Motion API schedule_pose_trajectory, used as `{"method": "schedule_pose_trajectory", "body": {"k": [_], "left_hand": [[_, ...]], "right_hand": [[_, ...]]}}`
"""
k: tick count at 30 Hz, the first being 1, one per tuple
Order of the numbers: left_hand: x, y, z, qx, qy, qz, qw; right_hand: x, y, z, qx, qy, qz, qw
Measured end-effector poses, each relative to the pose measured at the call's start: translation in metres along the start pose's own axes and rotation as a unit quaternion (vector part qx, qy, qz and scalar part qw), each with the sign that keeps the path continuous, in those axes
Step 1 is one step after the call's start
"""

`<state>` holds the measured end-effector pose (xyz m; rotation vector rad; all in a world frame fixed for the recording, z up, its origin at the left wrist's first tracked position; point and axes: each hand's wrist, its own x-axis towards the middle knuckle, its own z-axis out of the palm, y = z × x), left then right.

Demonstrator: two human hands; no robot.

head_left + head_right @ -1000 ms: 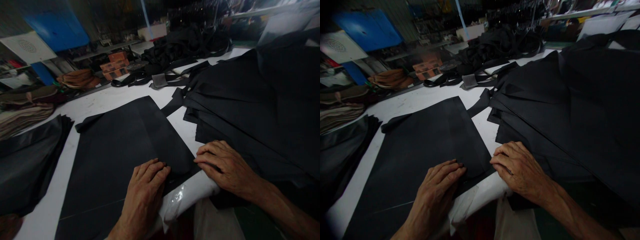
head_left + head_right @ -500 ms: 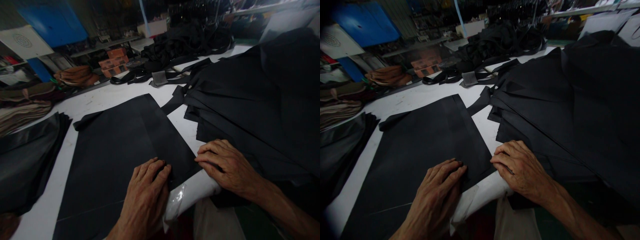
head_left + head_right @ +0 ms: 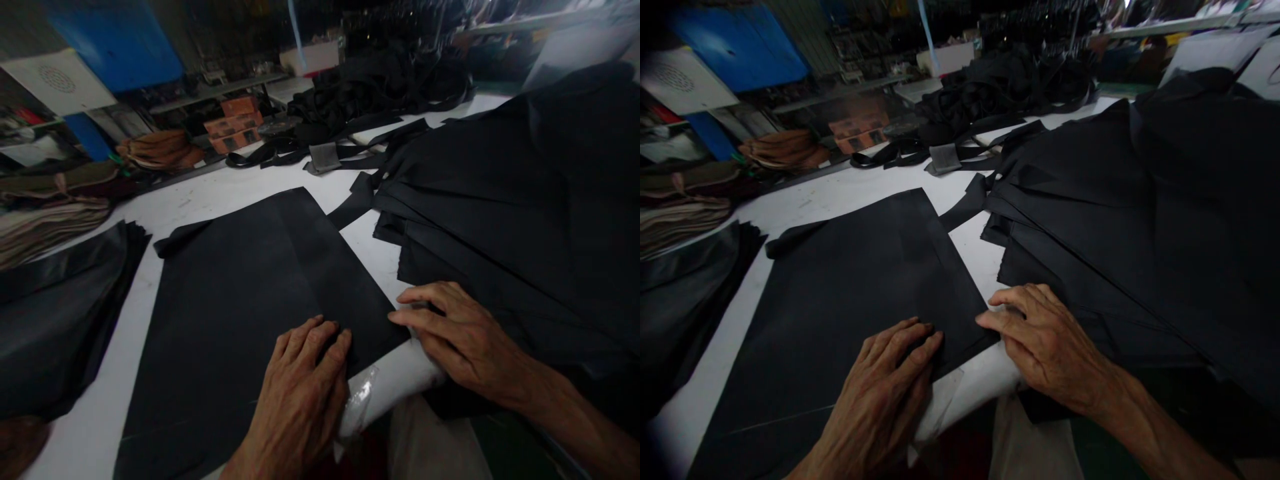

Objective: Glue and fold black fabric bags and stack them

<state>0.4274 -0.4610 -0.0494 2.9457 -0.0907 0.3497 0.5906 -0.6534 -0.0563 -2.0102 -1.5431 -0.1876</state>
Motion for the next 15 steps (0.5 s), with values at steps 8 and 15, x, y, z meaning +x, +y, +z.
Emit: {"method": "schedule_pose_trajectory", "body": {"k": [8, 15], "left_hand": [[-0.003, -0.004, -0.005, -0.023, -0.014, -0.004, 1.000], [-0.011, -0.013, -0.014, -0.026, 0.038, -0.010, 0.999]], "right_hand": [[0.003, -0.005, 0.003, -0.030, -0.054, -0.057, 0.996], [0.001, -0.003, 0.005, -0.041, -0.057, -0.053, 0.996]]}}
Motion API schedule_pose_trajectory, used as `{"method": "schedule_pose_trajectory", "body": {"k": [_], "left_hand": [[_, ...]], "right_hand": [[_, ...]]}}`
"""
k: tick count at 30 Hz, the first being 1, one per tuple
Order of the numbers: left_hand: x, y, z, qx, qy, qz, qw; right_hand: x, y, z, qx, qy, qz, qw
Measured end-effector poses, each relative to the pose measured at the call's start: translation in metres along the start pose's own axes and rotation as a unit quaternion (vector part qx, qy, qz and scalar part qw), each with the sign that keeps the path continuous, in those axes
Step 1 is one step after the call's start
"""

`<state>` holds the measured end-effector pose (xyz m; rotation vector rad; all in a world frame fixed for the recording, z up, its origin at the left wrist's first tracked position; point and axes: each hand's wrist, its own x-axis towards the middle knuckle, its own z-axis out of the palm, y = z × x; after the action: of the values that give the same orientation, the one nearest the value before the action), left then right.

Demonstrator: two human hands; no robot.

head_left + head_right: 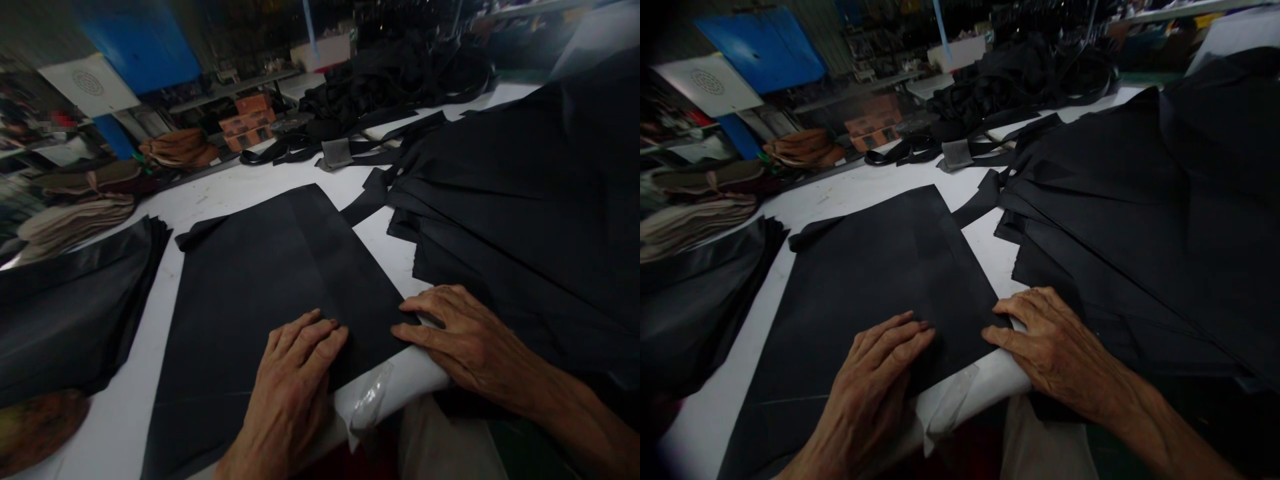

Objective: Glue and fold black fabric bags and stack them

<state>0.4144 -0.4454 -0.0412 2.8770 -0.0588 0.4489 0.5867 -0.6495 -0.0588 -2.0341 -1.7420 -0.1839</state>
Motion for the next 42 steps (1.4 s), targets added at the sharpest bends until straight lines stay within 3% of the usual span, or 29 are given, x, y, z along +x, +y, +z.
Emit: {"method": "schedule_pose_trajectory", "body": {"k": [6, 21, 25, 28, 32, 36, 42], "left_hand": [[0.002, 0.010, 0.003, -0.052, -0.034, 0.021, 0.998], [0.001, 0.016, -0.005, 0.071, -0.083, 0.068, 0.992], [-0.002, 0.016, -0.002, 0.067, -0.085, 0.066, 0.992], [-0.003, 0.016, 0.002, 0.052, -0.076, 0.052, 0.994], [-0.004, 0.018, 0.002, 0.047, -0.064, 0.055, 0.995], [-0.005, 0.019, 0.001, 0.045, -0.055, 0.053, 0.996], [-0.003, 0.016, 0.003, 0.014, -0.068, 0.046, 0.997]], "right_hand": [[-0.002, -0.001, 0.000, -0.006, -0.004, 0.004, 1.000], [-0.005, 0.000, -0.001, -0.066, -0.020, -0.034, 0.997], [-0.009, 0.009, -0.005, -0.082, -0.056, -0.044, 0.994], [-0.009, 0.013, -0.008, -0.067, -0.049, -0.032, 0.996], [-0.006, -0.007, -0.006, -0.094, 0.005, -0.028, 0.995], [-0.005, -0.034, 0.006, -0.126, -0.027, -0.077, 0.989], [-0.015, -0.023, 0.007, -0.158, -0.016, -0.052, 0.986]]}}
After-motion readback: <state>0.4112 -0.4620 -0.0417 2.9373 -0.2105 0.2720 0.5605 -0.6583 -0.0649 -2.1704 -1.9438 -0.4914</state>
